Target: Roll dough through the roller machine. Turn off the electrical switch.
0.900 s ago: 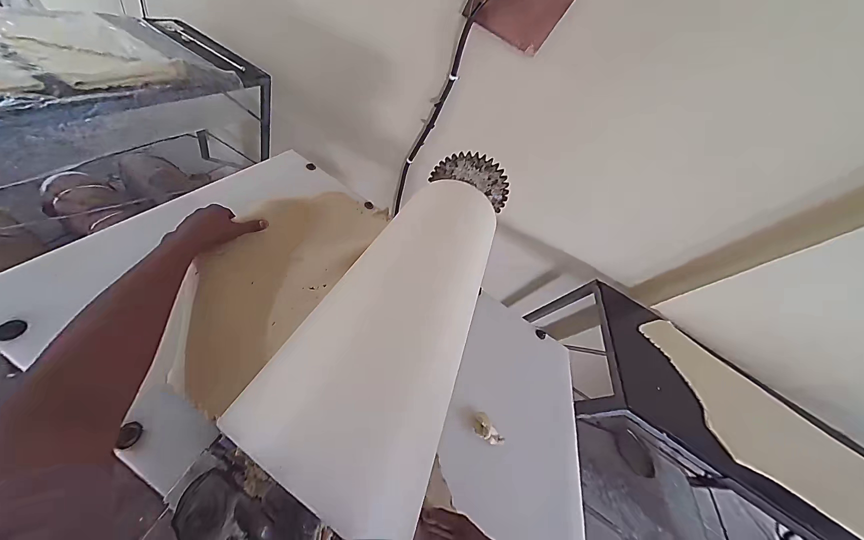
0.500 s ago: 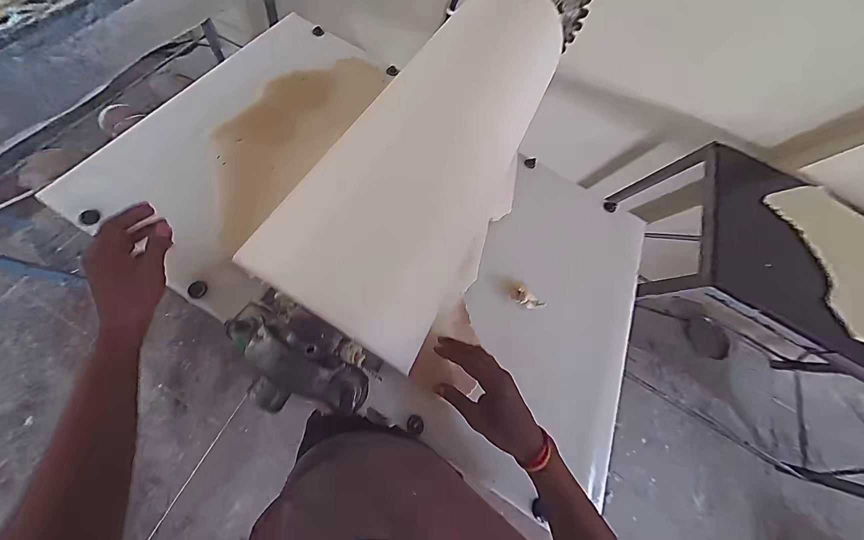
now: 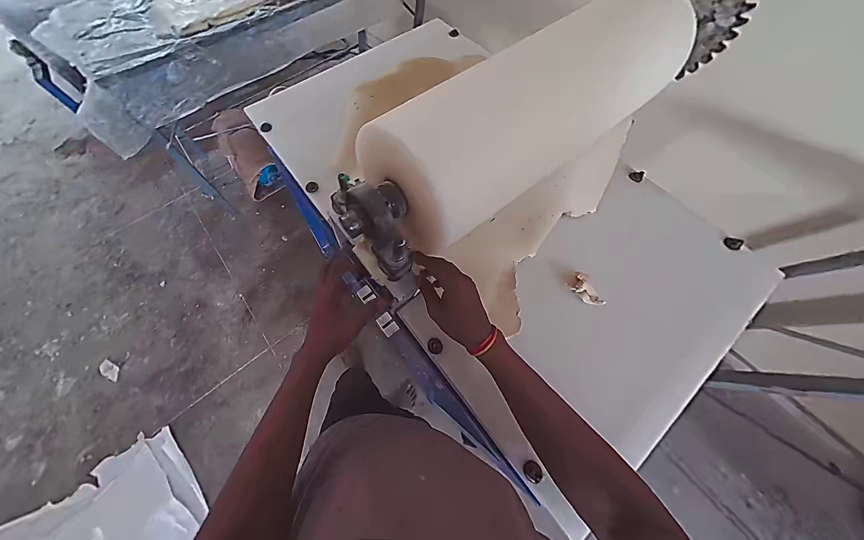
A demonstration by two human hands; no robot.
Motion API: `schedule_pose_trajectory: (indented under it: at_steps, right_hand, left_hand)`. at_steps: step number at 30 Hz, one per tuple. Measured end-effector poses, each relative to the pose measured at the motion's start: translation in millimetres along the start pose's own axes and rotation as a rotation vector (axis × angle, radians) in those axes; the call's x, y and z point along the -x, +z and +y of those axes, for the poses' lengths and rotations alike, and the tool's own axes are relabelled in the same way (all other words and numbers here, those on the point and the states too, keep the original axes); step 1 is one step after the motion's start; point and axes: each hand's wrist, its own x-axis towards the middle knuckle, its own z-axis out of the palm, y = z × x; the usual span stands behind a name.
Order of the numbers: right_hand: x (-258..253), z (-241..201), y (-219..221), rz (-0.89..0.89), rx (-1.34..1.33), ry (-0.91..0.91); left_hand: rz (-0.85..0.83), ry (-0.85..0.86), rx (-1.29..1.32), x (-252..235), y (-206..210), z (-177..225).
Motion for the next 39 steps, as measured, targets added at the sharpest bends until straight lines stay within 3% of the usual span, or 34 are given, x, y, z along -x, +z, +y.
schedule_pose_trajectory:
  at_steps: [5,12,16,21,27,31,39]
  right_hand:
    - [13,-17,10,0.02,-0.586,0.218]
    - [10,-26,38,0.263,-0.781,0.2]
    - [11,-24,47,0.358,-0.812,0.184]
    - [6,-24,45,0.341,-0.801,0.169]
    - [4,-21,33,0.174,-0.756,0.151]
    - [2,-17,31,0.169,-0.775,0.146]
    - [-3,-15,28,0.042,-0.726,0.078]
  left_hand:
    - [-0.182,0.022,-0.393,-52,1,15]
    - [-0.209,0.1,-0.305,-64,-6,14]
    - [-0.311,0.137,-0.38,-74,-3,13]
    - [-0.419,0.158,-0.382,-87,1,13]
    - [-0.235,0.24,-0.293,-86,2,4]
    - [-0.148,0.314,-0.111,-79,3,-10]
    - [-0.168,0.258,0.112,-76,-13,-10]
